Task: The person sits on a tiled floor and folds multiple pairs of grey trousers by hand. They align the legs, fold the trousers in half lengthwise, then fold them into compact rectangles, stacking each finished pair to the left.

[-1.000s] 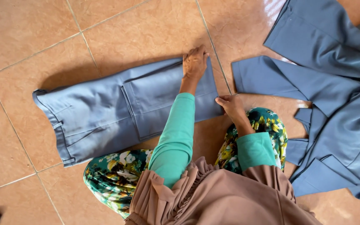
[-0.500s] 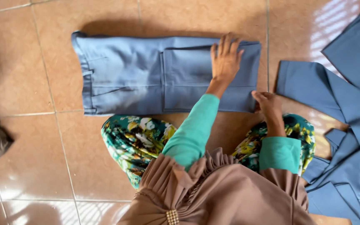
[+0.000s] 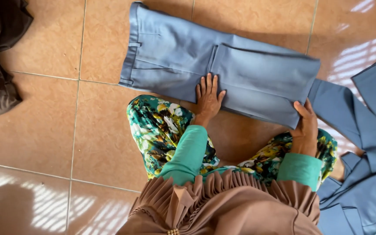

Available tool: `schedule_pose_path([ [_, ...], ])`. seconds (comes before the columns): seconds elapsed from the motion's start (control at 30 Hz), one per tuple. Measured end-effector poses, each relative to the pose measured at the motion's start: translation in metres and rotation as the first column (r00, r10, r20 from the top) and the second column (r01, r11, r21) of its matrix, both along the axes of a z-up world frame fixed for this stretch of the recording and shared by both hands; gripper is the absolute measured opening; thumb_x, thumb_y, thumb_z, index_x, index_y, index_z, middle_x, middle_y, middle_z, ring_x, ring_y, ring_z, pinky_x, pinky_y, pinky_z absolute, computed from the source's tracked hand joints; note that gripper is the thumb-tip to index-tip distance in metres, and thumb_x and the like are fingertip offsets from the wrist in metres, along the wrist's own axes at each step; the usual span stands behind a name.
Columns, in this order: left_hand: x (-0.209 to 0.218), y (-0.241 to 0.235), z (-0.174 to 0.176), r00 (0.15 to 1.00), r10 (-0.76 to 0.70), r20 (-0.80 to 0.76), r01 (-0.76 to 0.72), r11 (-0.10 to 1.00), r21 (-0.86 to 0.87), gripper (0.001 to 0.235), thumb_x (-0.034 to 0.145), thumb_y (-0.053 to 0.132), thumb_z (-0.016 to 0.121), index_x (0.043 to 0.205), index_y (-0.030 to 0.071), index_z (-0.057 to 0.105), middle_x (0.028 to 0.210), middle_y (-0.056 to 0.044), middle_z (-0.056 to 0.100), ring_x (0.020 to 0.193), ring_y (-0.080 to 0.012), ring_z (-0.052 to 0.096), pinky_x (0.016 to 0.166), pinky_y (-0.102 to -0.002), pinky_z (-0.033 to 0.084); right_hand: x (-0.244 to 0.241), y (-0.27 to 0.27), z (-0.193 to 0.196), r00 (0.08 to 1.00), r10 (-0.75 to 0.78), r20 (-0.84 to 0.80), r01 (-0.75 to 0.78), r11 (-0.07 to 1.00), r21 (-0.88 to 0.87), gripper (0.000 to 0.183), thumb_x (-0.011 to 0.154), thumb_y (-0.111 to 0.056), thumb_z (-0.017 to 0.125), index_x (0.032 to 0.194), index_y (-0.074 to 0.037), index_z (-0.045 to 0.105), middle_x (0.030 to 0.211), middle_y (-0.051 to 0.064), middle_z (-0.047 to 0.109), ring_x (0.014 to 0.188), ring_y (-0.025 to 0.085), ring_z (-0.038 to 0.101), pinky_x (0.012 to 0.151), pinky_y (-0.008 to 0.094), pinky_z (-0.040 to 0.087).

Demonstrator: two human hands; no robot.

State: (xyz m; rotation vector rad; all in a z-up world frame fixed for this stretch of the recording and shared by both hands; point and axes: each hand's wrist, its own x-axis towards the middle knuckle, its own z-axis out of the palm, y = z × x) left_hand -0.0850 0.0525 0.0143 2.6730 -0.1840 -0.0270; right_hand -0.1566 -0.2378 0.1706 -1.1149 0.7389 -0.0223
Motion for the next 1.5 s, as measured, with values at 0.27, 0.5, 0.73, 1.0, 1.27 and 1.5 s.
schedule_pose_path([
  [0.27, -0.001, -0.044, -0.019, 0.979, -0.203, 0.006, 0.192, 0.915, -0.356, 0.064, 0.109, 0.053, 0.024, 0.162, 0.018, 0.031, 0.171, -0.013, 0.021, 0.159, -0.0366, 0.014, 0.127, -0.053, 0.014, -0.019, 0.016, 0.081, 0.931, -0.161, 0.328, 0.121, 0.983, 0.140, 0.052, 0.087, -0.011, 0.071, 0.138, -0.014, 0.061, 0.117, 0.005, 0.074, 0.103, 0.022, 0.071, 0.094, 0.038, 0.060],
  [0.5, -0.113, -0.041, 0.062, 0.966, -0.233, -0.115, 0.060, 0.631, -0.773, 0.081, 0.099, 0.060, 0.048, 0.160, 0.011, 0.030, 0.166, -0.017, 0.031, 0.156, -0.0340, 0.026, 0.127, -0.045, 0.020, 0.026, 0.046, 0.139, 0.850, -0.036, 0.525, 0.033, 0.999, 0.015, 0.055, 0.088, -0.011, 0.078, 0.139, -0.006, 0.060, 0.126, 0.011, 0.072, 0.120, 0.023, 0.069, 0.115, 0.036, 0.057],
  [0.73, -0.123, -0.086, -0.051, 0.853, -0.060, -0.519, -0.383, 0.604, -0.699, 0.072, 0.089, 0.062, 0.054, 0.133, 0.005, 0.054, 0.111, -0.023, 0.070, 0.101, -0.0406, 0.067, 0.083, -0.047, 0.048, 0.087, 0.159, 0.078, 0.873, 0.367, 0.322, -0.345, 0.930, -0.125, 0.094, 0.094, -0.014, 0.077, 0.167, -0.033, 0.021, 0.089, 0.003, 0.064, 0.082, 0.020, 0.070, 0.075, 0.042, 0.066],
  [1.0, -0.114, -0.030, 0.082, 0.436, -0.437, -0.786, -0.791, 0.229, -0.567, 0.088, 0.097, 0.046, 0.070, 0.155, -0.007, 0.030, 0.154, -0.034, 0.034, 0.139, -0.0431, 0.046, 0.093, -0.045, 0.061, 0.013, 0.129, -0.125, 0.870, 0.436, -0.229, -0.243, -0.024, -0.970, 0.064, 0.100, -0.022, 0.070, 0.159, -0.014, 0.044, 0.137, 0.021, 0.063, 0.121, 0.041, 0.061, 0.096, 0.057, 0.056],
  [1.27, -0.004, 0.055, 0.010, 0.953, 0.300, -0.031, -0.298, 0.920, -0.253, 0.027, 0.092, 0.044, 0.063, 0.083, 0.023, 0.077, 0.067, -0.011, 0.072, 0.069, -0.0346, 0.076, 0.056, -0.048, 0.061, -0.037, 0.030, -0.119, 0.984, 0.138, 0.117, -0.009, 0.686, -0.728, 0.028, 0.099, 0.008, 0.059, 0.111, -0.011, 0.075, 0.097, 0.011, 0.069, 0.084, 0.015, 0.068, 0.070, 0.026, 0.065],
  [1.5, 0.075, 0.096, -0.062, 0.929, 0.346, -0.134, -0.334, 0.936, 0.108, 0.056, 0.091, 0.052, 0.070, 0.136, 0.024, 0.054, 0.125, -0.006, 0.054, 0.117, -0.0318, 0.057, 0.092, -0.052, 0.056, -0.070, 0.050, -0.123, 0.789, 0.397, -0.468, -0.562, 0.160, -0.812, 0.023, 0.082, -0.017, 0.070, 0.101, -0.028, 0.077, 0.087, 0.001, 0.077, 0.089, 0.032, 0.075, 0.082, 0.050, 0.062],
])
